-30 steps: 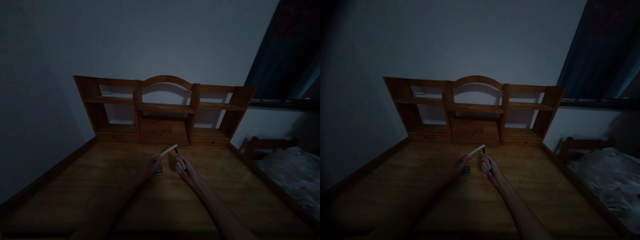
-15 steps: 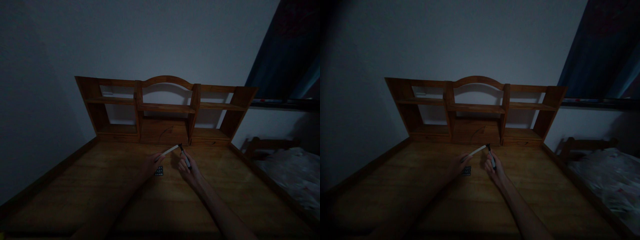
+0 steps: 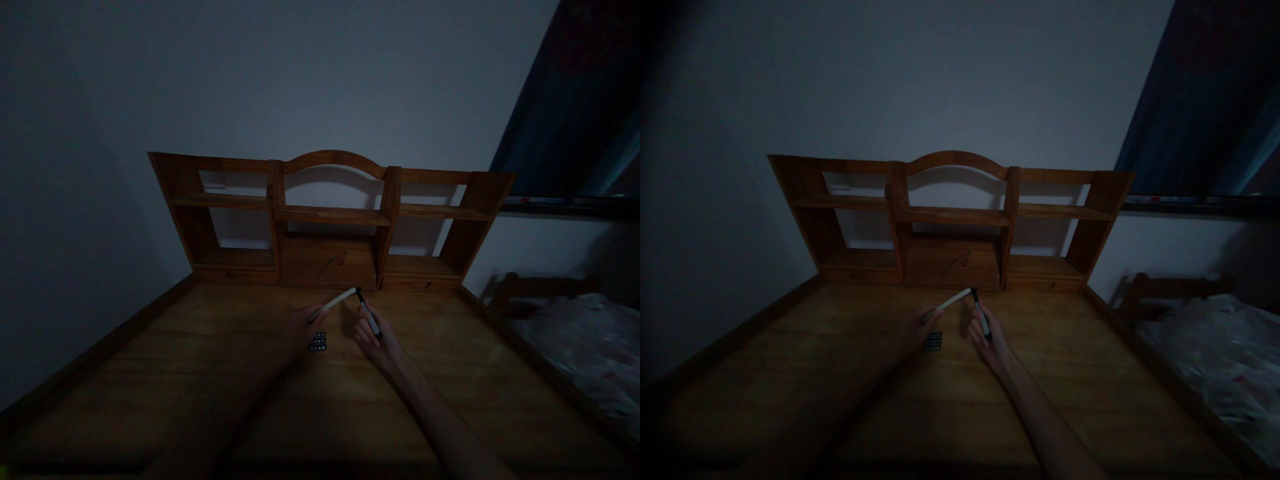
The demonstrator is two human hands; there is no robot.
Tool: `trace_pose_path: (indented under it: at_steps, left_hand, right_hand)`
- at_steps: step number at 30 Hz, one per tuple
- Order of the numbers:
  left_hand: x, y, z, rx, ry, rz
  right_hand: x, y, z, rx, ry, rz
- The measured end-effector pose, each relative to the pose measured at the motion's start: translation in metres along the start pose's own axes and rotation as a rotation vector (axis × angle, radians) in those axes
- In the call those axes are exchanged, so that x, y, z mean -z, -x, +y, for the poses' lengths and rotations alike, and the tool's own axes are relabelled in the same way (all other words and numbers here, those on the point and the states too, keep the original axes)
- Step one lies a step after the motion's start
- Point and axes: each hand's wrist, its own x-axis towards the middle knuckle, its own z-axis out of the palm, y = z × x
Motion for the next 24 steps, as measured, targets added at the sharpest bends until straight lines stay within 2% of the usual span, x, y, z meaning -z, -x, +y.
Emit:
trace_pose_path:
  at_steps: [12, 18, 24]
  left_hand:
    - [-0.001, 0.0, -0.003, -0.01, 0.007, -0.001]
    - [0.0, 0.0, -0.003, -0.01, 0.007, -0.025]
    - [-0.004, -0.001, -0.005, -0.012, 0.003, 0.025]
  right_hand:
    - [-0.002, 0.001, 0.0, -0.057, 0.005, -0.027]
    - [0.006, -0.002, 0.008, -0.088, 0.032, -0.067]
    - [0.004, -0.001, 0.009, -0.07, 0.002, -0.06]
